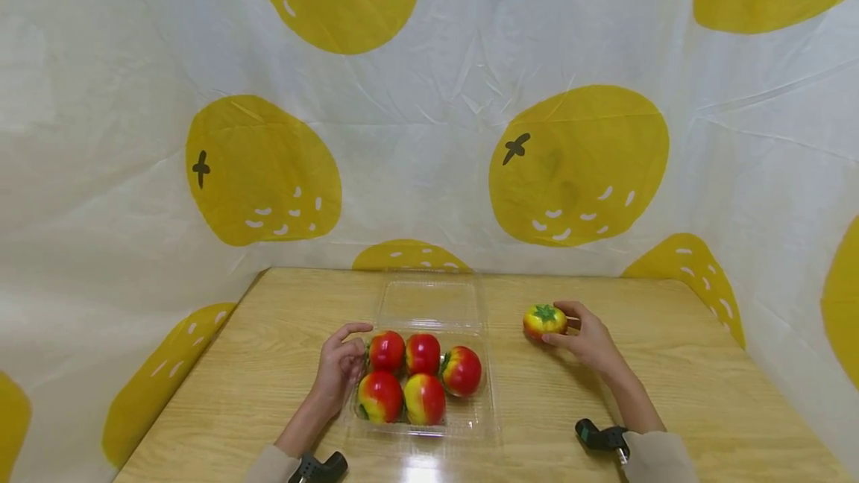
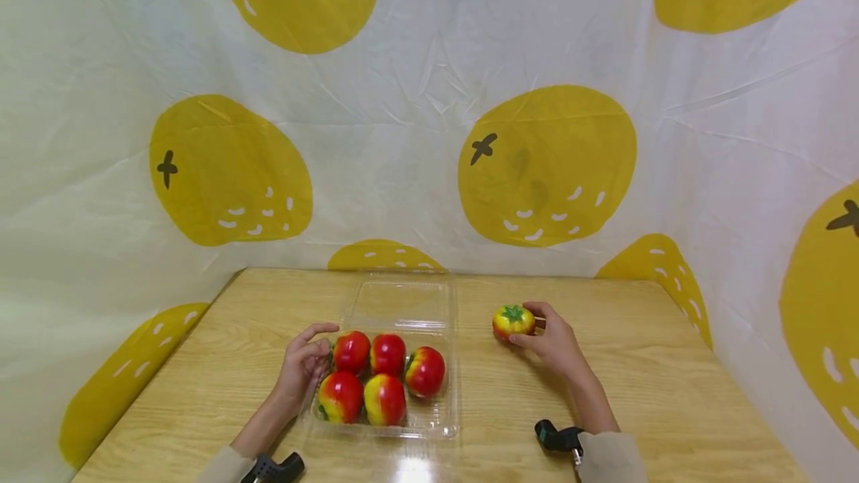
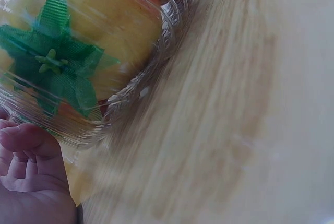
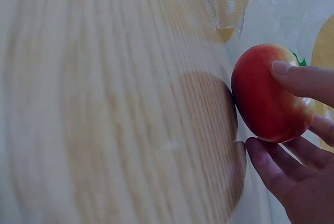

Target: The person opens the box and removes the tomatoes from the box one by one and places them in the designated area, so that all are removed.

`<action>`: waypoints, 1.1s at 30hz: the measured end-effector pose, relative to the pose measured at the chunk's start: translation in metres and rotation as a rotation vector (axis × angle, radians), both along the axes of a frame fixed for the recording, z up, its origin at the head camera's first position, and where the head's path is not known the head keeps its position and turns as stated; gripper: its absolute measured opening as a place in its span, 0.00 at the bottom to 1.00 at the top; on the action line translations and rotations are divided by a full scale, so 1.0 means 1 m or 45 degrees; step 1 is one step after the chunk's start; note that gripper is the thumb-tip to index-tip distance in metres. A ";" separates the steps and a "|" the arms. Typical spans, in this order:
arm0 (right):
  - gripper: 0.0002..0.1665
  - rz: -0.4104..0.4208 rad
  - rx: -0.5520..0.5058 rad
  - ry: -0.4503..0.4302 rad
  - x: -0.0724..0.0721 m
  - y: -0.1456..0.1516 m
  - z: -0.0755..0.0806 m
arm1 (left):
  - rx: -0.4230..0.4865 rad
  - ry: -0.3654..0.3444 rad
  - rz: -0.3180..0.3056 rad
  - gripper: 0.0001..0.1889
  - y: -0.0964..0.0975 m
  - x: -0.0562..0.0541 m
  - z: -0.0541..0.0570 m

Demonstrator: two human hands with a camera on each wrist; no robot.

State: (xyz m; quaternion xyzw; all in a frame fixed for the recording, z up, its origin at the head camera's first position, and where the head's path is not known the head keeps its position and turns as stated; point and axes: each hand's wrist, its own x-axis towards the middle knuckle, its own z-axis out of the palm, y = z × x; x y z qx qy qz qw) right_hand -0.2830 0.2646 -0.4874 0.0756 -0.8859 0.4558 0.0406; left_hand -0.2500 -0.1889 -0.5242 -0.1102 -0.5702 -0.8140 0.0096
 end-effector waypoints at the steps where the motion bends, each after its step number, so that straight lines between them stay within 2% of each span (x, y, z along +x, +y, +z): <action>1: 0.44 0.001 -0.002 0.001 0.000 0.000 0.000 | -0.001 -0.002 0.001 0.16 0.000 0.000 0.000; 33: 0.45 0.044 -0.025 -0.026 -0.002 0.000 -0.003 | -0.024 -0.016 0.031 0.16 0.000 0.000 -0.002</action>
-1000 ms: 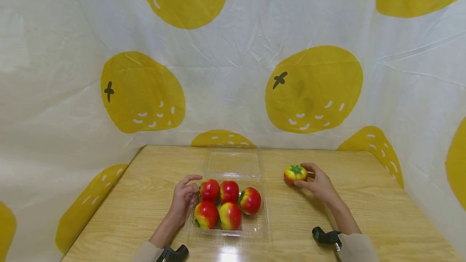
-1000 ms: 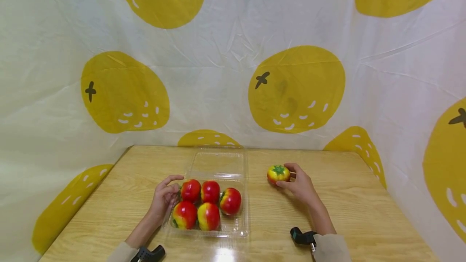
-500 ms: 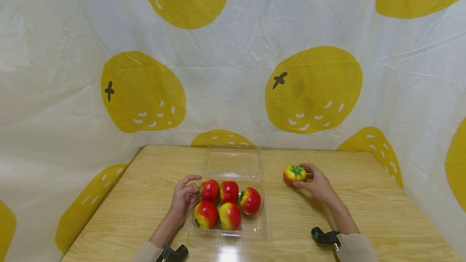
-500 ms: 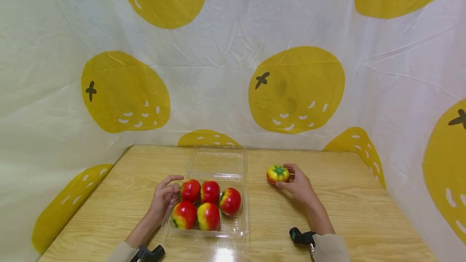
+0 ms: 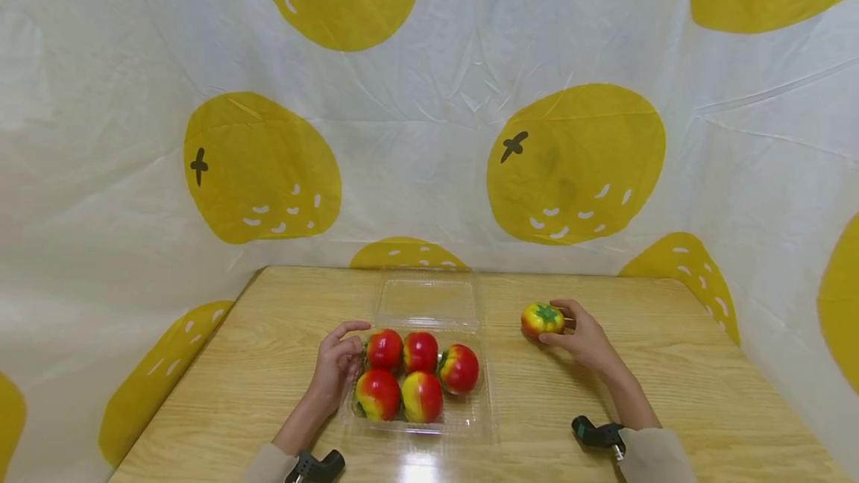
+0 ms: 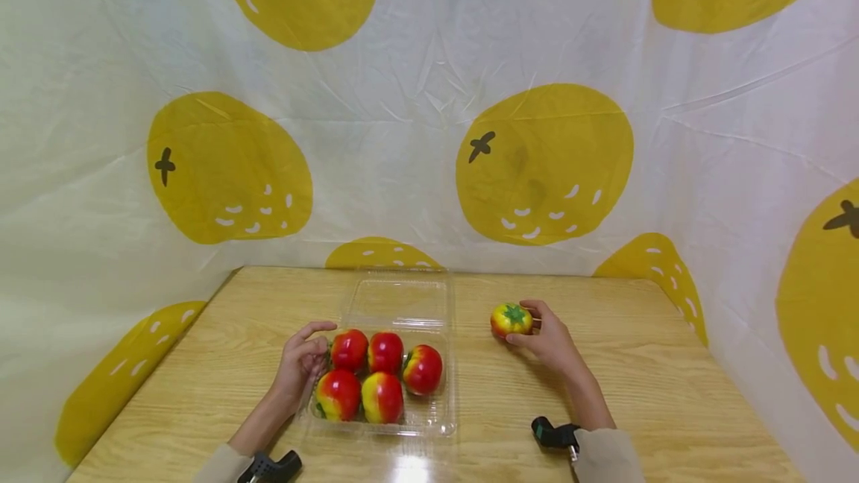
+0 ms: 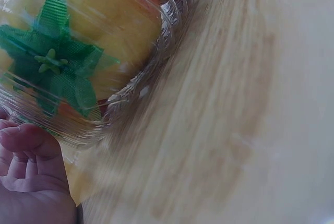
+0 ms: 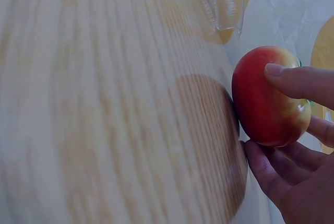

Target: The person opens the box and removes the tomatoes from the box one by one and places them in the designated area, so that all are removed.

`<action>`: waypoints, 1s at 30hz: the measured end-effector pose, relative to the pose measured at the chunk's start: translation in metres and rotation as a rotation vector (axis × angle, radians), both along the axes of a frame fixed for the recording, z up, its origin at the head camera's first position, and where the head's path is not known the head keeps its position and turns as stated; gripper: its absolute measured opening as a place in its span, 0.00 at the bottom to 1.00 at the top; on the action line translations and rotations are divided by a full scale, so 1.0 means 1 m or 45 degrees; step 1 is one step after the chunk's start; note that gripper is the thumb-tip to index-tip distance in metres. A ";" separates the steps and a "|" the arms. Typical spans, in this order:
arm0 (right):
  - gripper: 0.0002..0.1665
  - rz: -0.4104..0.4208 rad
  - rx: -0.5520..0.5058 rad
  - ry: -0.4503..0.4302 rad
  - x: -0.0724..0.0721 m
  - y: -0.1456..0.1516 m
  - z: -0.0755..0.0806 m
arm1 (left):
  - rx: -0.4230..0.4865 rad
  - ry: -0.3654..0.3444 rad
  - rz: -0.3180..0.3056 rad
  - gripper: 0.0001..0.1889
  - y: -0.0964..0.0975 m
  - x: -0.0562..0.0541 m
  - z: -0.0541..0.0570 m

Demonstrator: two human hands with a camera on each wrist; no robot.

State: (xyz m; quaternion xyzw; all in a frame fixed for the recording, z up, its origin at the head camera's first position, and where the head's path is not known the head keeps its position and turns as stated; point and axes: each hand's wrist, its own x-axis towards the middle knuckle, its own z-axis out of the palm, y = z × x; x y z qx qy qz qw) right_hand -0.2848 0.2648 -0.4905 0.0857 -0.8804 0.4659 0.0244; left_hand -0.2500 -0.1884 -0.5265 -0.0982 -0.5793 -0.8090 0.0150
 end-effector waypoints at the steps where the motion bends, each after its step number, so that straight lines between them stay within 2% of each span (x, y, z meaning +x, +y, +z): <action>1: 0.45 0.002 0.000 -0.004 0.000 0.000 0.000 | -0.003 0.000 0.001 0.16 0.000 0.000 0.000; 9: 0.46 0.007 -0.014 -0.036 0.001 0.000 0.000 | 0.001 0.010 -0.009 0.16 0.000 0.001 -0.001; 22: 0.46 0.024 -0.016 0.005 0.001 0.005 0.001 | 0.000 0.001 -0.003 0.16 0.000 0.000 0.001; 30: 0.48 0.008 0.005 -0.013 0.003 0.007 0.010 | -0.014 0.001 -0.010 0.16 -0.001 0.000 0.001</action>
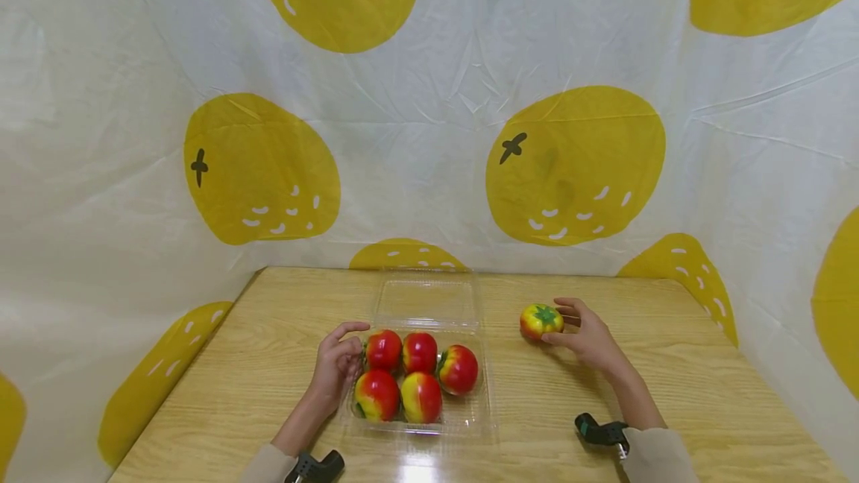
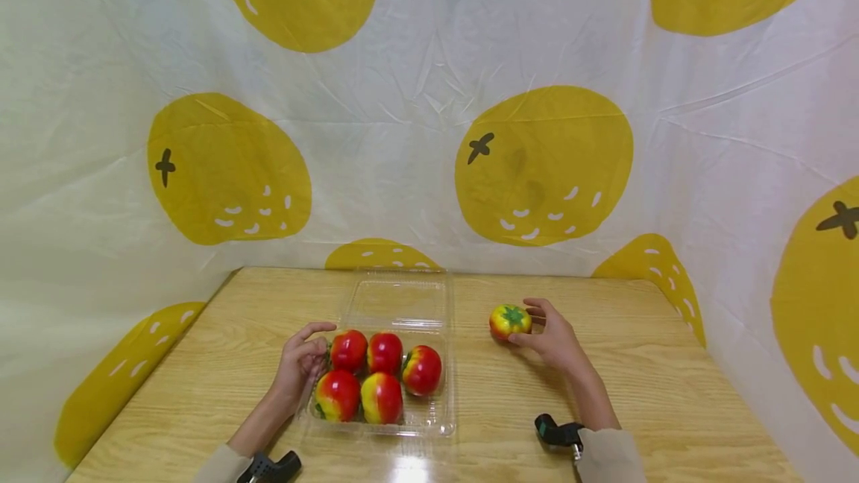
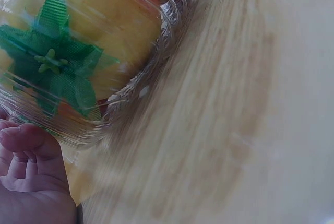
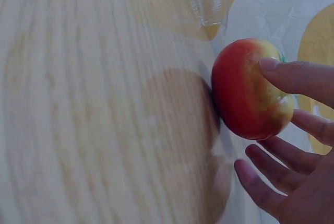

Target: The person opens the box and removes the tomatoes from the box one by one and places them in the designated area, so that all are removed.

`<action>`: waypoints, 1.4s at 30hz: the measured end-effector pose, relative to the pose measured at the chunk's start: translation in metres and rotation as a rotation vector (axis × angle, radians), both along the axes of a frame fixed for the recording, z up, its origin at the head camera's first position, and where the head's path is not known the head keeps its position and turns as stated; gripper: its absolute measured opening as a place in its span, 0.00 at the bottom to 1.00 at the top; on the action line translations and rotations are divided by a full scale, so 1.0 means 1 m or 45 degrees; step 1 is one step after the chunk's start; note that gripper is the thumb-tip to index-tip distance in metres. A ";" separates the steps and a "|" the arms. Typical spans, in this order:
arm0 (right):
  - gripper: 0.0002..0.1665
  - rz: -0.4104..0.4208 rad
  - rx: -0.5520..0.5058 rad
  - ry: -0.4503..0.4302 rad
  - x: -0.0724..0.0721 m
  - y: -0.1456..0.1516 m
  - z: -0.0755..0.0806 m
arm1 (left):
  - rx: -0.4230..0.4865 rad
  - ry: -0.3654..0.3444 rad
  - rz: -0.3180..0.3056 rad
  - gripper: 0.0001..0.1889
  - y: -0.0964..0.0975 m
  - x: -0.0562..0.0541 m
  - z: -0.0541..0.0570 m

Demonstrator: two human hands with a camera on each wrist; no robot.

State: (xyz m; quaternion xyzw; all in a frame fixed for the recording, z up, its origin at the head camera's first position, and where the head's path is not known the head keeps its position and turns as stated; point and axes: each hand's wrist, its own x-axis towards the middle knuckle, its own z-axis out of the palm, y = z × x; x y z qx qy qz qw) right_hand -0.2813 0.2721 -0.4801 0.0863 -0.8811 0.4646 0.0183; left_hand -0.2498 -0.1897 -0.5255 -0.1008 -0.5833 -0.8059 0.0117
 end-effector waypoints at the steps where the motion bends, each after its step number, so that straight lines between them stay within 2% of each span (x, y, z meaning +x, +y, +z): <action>1: 0.48 -0.005 0.006 0.002 0.001 0.000 0.002 | -0.004 0.000 0.003 0.16 0.000 0.000 0.000; 5: 0.48 -0.020 0.032 0.016 0.004 0.001 0.010 | -0.010 -0.005 0.008 0.16 0.001 0.000 0.000; 12: 0.44 -0.017 0.075 0.144 0.009 -0.003 0.029 | 0.002 -0.006 0.008 0.16 0.001 0.000 0.000; 23: 0.41 0.028 0.085 0.279 0.027 -0.023 0.063 | 0.007 -0.020 0.014 0.16 0.001 0.000 0.001; 34: 0.38 0.116 0.059 0.360 0.039 -0.045 0.077 | 0.029 0.008 0.011 0.15 0.001 0.002 0.000; 42: 0.38 0.161 0.044 0.367 0.042 -0.054 0.078 | 0.022 -0.004 0.007 0.16 0.001 0.002 0.001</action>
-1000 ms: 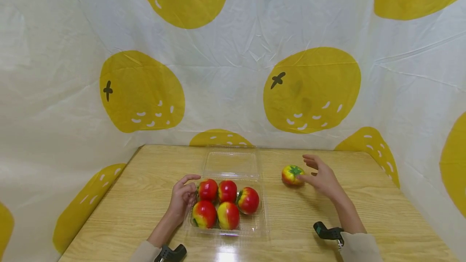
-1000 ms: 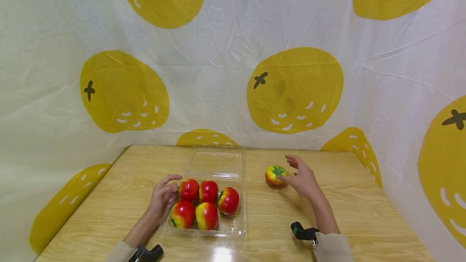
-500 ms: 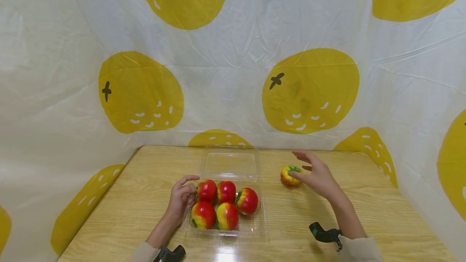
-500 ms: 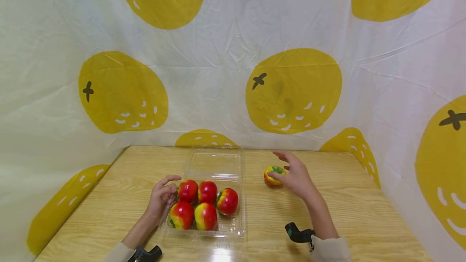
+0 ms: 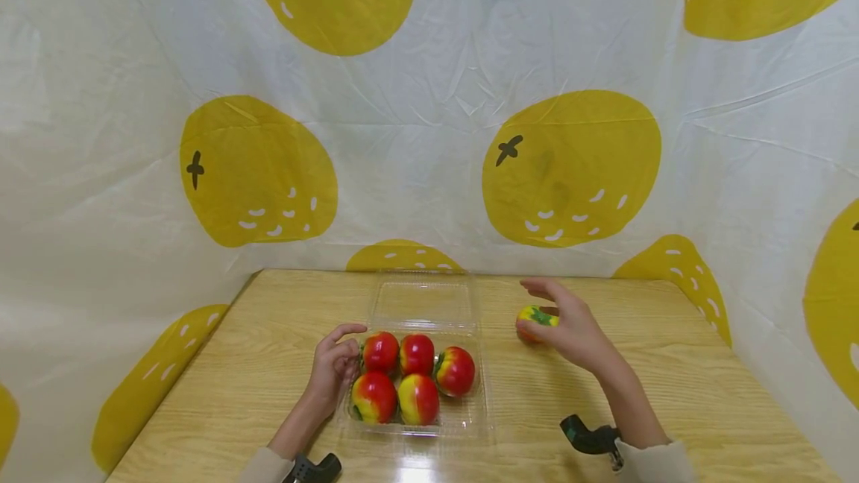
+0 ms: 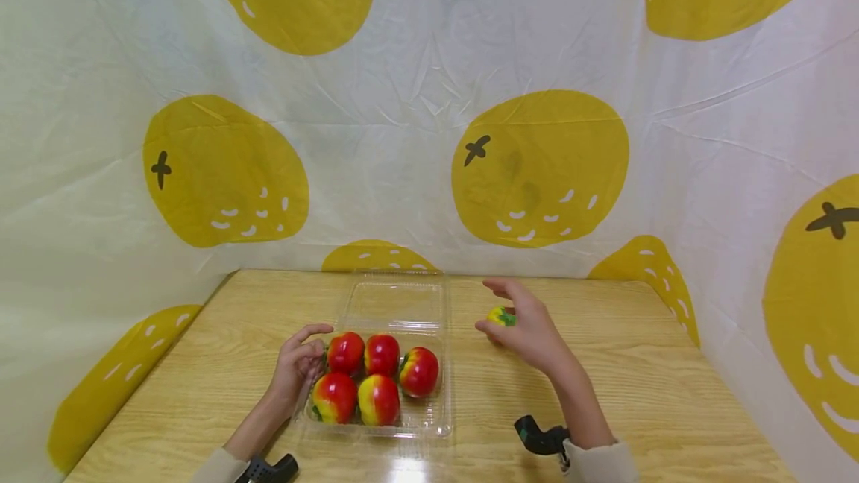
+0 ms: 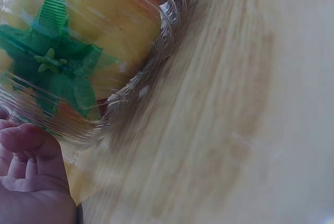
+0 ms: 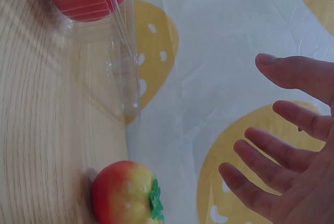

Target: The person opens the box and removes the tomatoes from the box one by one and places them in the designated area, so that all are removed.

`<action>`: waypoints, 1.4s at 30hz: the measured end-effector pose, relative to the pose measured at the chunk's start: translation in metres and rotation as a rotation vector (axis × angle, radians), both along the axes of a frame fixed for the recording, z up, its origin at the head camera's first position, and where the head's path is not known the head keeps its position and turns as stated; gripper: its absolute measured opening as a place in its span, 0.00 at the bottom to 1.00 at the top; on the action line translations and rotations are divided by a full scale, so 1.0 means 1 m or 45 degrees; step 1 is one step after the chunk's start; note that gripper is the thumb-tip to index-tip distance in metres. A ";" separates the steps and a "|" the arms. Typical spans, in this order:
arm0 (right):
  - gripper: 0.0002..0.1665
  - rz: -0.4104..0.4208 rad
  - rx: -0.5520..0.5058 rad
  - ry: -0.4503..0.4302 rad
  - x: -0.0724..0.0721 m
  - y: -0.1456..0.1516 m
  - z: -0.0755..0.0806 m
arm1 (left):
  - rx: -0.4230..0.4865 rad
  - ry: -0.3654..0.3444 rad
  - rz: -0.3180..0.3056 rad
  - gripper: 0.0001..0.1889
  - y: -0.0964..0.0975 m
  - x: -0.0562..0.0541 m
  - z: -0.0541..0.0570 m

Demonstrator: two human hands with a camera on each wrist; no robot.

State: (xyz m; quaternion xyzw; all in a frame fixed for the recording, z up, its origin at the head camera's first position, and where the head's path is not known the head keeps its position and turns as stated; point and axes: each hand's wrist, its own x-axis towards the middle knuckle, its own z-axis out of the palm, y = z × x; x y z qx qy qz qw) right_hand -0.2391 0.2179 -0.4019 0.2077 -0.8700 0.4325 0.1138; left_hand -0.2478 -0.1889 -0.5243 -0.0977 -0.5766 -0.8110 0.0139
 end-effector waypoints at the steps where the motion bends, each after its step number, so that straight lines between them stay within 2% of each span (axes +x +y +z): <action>1: 0.38 0.008 -0.003 0.002 0.000 -0.001 0.000 | -0.001 0.000 -0.001 0.16 0.000 0.000 0.000; 10: 0.38 0.045 0.037 0.054 0.006 -0.013 0.002 | -0.007 0.002 0.010 0.16 0.000 -0.001 -0.002; 17: 0.38 0.063 0.080 0.017 0.011 -0.026 0.001 | -0.028 -0.001 -0.010 0.16 -0.001 -0.001 -0.002; 32: 0.36 0.265 0.059 -0.038 0.016 -0.061 -0.010 | -0.020 0.005 0.001 0.16 -0.001 -0.001 -0.001; 37: 0.36 0.363 0.125 -0.067 0.014 -0.066 -0.012 | -0.009 0.010 -0.006 0.16 -0.001 -0.002 -0.002; 42: 0.35 0.401 0.250 -0.151 0.011 -0.070 -0.008 | 0.001 0.011 -0.005 0.16 0.000 -0.002 -0.003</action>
